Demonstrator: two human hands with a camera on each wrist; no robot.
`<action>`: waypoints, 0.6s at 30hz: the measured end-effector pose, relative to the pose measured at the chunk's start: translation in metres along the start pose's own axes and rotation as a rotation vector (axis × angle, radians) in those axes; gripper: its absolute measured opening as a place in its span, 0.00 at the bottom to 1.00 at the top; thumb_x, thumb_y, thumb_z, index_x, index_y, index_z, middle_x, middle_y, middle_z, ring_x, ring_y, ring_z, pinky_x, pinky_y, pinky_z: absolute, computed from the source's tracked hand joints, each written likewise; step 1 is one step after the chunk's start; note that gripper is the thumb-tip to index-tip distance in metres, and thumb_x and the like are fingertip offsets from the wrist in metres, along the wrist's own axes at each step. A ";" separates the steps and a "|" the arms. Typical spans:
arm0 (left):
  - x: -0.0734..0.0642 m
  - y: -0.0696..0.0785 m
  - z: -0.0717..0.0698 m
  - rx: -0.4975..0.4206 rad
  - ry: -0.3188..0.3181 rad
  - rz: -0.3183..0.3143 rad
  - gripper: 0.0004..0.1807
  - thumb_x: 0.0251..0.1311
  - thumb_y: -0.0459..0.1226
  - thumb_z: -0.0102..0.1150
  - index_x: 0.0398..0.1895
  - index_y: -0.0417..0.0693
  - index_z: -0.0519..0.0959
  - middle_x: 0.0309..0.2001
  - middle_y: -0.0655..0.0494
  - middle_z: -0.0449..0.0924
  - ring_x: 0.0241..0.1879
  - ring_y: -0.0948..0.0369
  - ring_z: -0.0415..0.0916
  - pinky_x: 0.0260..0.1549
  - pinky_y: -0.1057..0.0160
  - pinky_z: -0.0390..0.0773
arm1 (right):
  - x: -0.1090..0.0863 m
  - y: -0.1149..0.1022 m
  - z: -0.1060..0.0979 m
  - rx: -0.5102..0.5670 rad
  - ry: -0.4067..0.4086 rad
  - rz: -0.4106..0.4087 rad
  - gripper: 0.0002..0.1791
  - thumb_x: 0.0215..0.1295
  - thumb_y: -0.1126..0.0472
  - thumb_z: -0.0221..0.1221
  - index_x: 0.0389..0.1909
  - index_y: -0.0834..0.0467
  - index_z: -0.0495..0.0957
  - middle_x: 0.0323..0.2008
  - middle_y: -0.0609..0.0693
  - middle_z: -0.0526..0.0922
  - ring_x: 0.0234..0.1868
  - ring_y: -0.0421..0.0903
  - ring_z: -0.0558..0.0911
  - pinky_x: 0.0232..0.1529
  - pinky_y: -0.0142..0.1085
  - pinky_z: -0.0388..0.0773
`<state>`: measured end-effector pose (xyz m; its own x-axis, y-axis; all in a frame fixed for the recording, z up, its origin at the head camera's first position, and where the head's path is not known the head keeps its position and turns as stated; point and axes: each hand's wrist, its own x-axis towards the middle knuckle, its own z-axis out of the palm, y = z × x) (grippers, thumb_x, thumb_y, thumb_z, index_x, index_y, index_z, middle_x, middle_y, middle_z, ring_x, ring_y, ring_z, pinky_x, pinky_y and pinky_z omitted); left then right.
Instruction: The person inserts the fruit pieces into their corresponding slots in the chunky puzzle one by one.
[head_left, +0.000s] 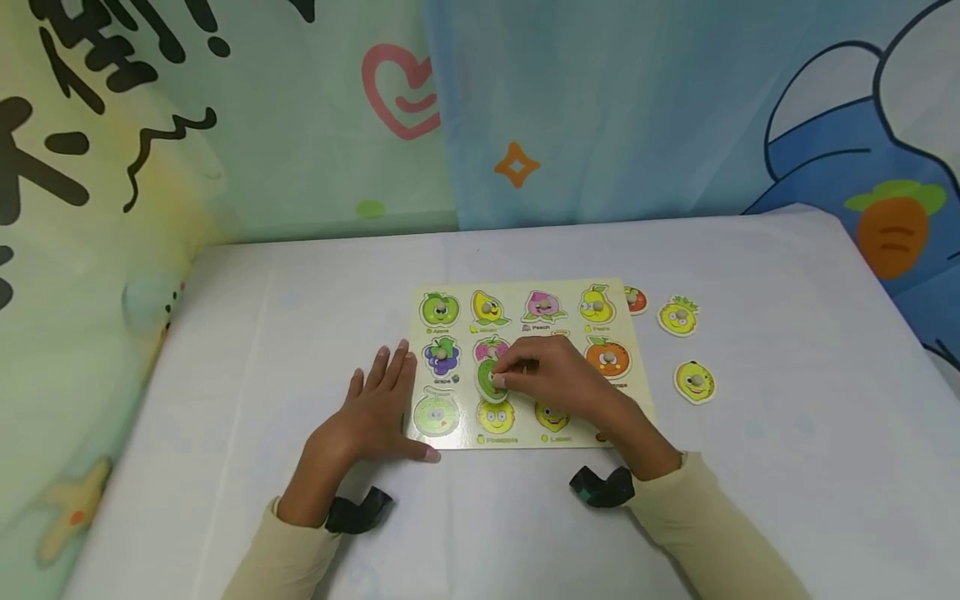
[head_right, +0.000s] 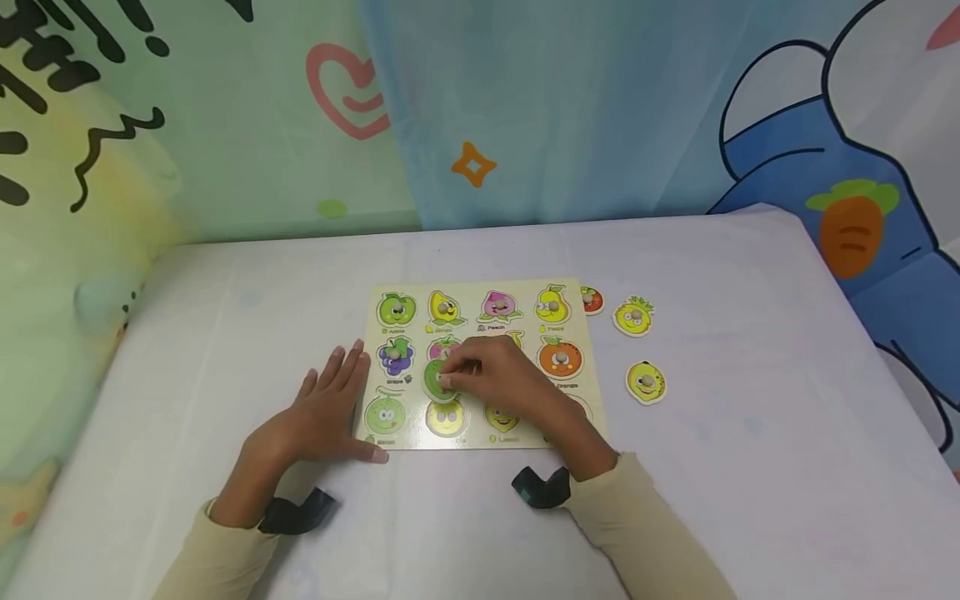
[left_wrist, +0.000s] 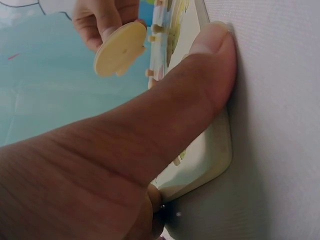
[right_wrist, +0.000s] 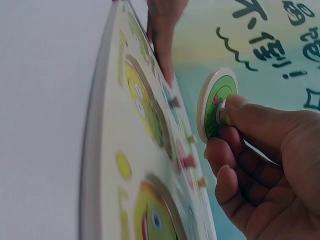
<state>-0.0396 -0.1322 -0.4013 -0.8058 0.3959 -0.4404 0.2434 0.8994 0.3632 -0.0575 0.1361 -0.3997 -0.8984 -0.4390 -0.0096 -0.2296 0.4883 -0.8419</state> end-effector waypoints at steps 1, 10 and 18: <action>0.000 0.000 0.000 -0.001 -0.001 0.002 0.74 0.35 0.60 0.77 0.78 0.43 0.38 0.77 0.50 0.26 0.74 0.49 0.21 0.68 0.40 0.34 | 0.001 -0.001 0.002 -0.003 -0.007 -0.006 0.02 0.59 0.61 0.68 0.33 0.51 0.86 0.30 0.39 0.82 0.31 0.42 0.76 0.31 0.33 0.74; -0.001 0.003 -0.001 0.000 -0.013 0.018 0.74 0.37 0.61 0.76 0.77 0.41 0.38 0.77 0.49 0.26 0.74 0.47 0.21 0.68 0.39 0.35 | 0.007 -0.012 0.021 0.012 -0.110 -0.042 0.02 0.60 0.61 0.68 0.33 0.51 0.87 0.30 0.37 0.82 0.31 0.41 0.76 0.30 0.32 0.73; -0.003 0.001 -0.005 0.007 -0.004 0.034 0.73 0.38 0.60 0.76 0.77 0.39 0.39 0.77 0.47 0.27 0.74 0.46 0.22 0.68 0.38 0.36 | 0.017 -0.026 0.035 -0.022 -0.165 -0.098 0.02 0.59 0.61 0.69 0.33 0.53 0.87 0.29 0.37 0.82 0.27 0.37 0.74 0.28 0.31 0.72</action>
<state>-0.0393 -0.1337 -0.3960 -0.7951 0.4267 -0.4309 0.2744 0.8868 0.3718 -0.0536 0.0895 -0.3973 -0.7983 -0.6021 -0.0177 -0.3230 0.4528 -0.8311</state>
